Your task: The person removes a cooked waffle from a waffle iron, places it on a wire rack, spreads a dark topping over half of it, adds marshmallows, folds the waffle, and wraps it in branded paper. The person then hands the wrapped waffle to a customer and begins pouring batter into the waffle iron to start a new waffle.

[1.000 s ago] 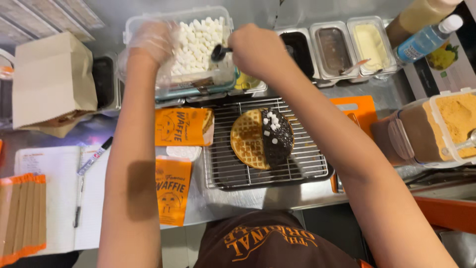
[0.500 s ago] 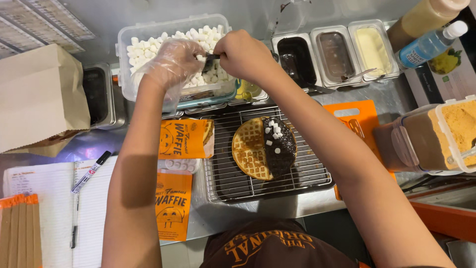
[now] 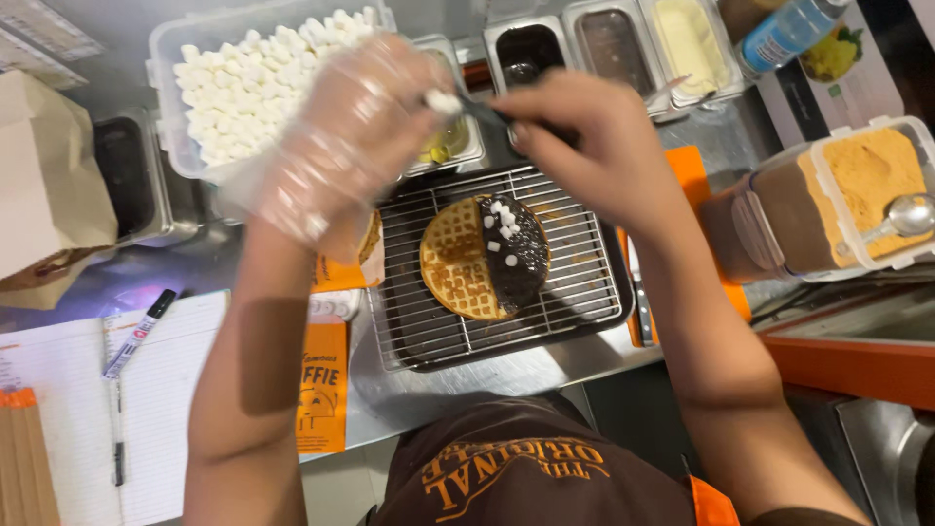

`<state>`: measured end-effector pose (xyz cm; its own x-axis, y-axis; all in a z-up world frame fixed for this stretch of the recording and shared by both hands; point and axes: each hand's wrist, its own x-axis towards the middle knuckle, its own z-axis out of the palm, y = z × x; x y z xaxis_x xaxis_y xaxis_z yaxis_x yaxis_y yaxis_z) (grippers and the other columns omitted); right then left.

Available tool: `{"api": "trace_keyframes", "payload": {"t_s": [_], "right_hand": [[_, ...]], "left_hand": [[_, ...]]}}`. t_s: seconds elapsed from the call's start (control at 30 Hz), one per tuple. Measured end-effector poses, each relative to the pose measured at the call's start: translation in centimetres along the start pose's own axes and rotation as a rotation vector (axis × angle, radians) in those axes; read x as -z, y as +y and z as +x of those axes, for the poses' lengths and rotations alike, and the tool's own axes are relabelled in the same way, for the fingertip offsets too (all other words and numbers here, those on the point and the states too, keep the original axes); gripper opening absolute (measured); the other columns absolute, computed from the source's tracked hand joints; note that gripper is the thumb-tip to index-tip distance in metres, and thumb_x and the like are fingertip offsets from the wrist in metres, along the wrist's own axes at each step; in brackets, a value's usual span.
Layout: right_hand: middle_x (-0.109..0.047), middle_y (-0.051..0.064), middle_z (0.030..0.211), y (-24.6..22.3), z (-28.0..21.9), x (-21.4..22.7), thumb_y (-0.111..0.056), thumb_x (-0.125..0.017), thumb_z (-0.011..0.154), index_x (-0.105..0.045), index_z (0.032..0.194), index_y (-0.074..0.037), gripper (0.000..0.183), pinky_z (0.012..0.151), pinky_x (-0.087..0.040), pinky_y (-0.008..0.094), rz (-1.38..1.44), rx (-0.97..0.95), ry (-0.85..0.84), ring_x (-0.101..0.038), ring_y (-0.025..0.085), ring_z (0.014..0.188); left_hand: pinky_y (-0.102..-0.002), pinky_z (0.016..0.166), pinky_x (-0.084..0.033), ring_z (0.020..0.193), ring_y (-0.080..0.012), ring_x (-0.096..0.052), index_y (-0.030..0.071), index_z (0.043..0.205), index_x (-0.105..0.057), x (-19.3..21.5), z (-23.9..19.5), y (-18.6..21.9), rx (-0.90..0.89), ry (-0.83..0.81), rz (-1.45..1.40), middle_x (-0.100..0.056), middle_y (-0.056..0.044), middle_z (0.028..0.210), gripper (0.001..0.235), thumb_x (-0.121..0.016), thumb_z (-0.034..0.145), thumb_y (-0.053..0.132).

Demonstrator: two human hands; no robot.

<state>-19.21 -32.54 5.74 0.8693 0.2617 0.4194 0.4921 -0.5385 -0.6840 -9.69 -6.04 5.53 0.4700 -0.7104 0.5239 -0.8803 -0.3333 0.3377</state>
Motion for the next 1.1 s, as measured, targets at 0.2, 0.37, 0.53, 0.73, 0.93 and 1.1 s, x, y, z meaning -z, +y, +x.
{"api": "trace_keyframes", "payload": {"t_s": [0.2, 0.37, 0.53, 0.73, 0.93, 1.1], "right_hand": [[-0.067, 0.01, 0.086, 0.6, -12.1, -2.3, 0.0, -0.067, 0.091, -0.074, 0.116, -0.002, 0.027, 0.069, -0.049, 0.032, -0.027, -0.31, 0.126, -0.065, 0.021, 0.078], [-0.066, 0.014, 0.091, 4.2, -17.8, -7.0, 0.005, -0.066, 0.089, -0.073, 0.117, -0.002, 0.029, 0.071, -0.052, 0.035, -0.118, -0.37, 0.208, -0.066, 0.028, 0.08], [-0.063, 0.013, 0.096, 5.5, -20.3, -9.6, 0.007, -0.065, 0.089, -0.071, 0.12, -0.003, 0.034, 0.076, -0.053, 0.037, -0.128, -0.35, 0.279, -0.066, 0.029, 0.084], [-0.061, 0.011, 0.099, 4.7, -20.7, -10.2, 0.009, -0.066, 0.09, -0.071, 0.121, -0.004, 0.034, 0.077, -0.053, 0.035, -0.144, -0.313, 0.282, -0.065, 0.027, 0.088], [-0.062, 0.01, 0.1, 4.0, -20.9, -10.2, 0.009, -0.066, 0.091, -0.071, 0.122, -0.004, 0.034, 0.066, -0.052, 0.03, -0.084, -0.358, 0.271, -0.063, 0.02, 0.081], [-0.061, 0.011, 0.1, 4.4, -21.5, -10.3, 0.009, -0.068, 0.091, -0.071, 0.12, -0.003, 0.031, 0.068, -0.051, 0.03, -0.061, -0.331, 0.297, -0.062, 0.021, 0.082]], "left_hand": [[-0.037, 0.101, -0.053, 0.109, -0.0228, -0.066, 0.006, 0.117, -0.065, -10.5, -3.0, 8.8, 0.503, -0.159, -0.543, -0.065, -0.009, 0.114, 0.023, -0.059, 0.099, 0.019], [-0.037, 0.102, -0.053, 0.11, -0.0242, -0.067, 0.011, 0.124, -0.068, -14.9, -5.7, 10.2, 0.697, -0.177, -0.428, -0.064, -0.009, 0.12, 0.027, -0.059, 0.099, 0.019], [-0.041, 0.099, -0.054, 0.11, -0.0297, -0.065, 0.008, 0.126, -0.068, -16.6, -8.9, 12.1, 0.603, -0.085, -0.266, -0.064, -0.013, 0.118, 0.026, -0.061, 0.101, 0.014], [-0.037, 0.094, -0.058, 0.105, -0.0301, -0.065, 0.004, 0.13, -0.064, -17.2, -9.7, 13.8, 0.525, -0.05, -0.138, -0.062, -0.016, 0.114, 0.039, -0.071, 0.092, 0.011], [-0.028, 0.086, -0.063, 0.097, -0.0212, -0.068, 0.01, 0.124, -0.069, -17.0, -9.6, 13.4, 0.776, -0.039, -0.393, -0.066, -0.009, 0.112, 0.035, -0.072, 0.09, 0.01], [-0.028, 0.079, -0.065, 0.09, -0.0174, -0.069, 0.011, 0.109, -0.077, -17.2, -10.5, 11.2, 1.048, 0.002, -0.412, -0.07, -0.009, 0.102, 0.018, -0.074, 0.091, 0.014]]}}
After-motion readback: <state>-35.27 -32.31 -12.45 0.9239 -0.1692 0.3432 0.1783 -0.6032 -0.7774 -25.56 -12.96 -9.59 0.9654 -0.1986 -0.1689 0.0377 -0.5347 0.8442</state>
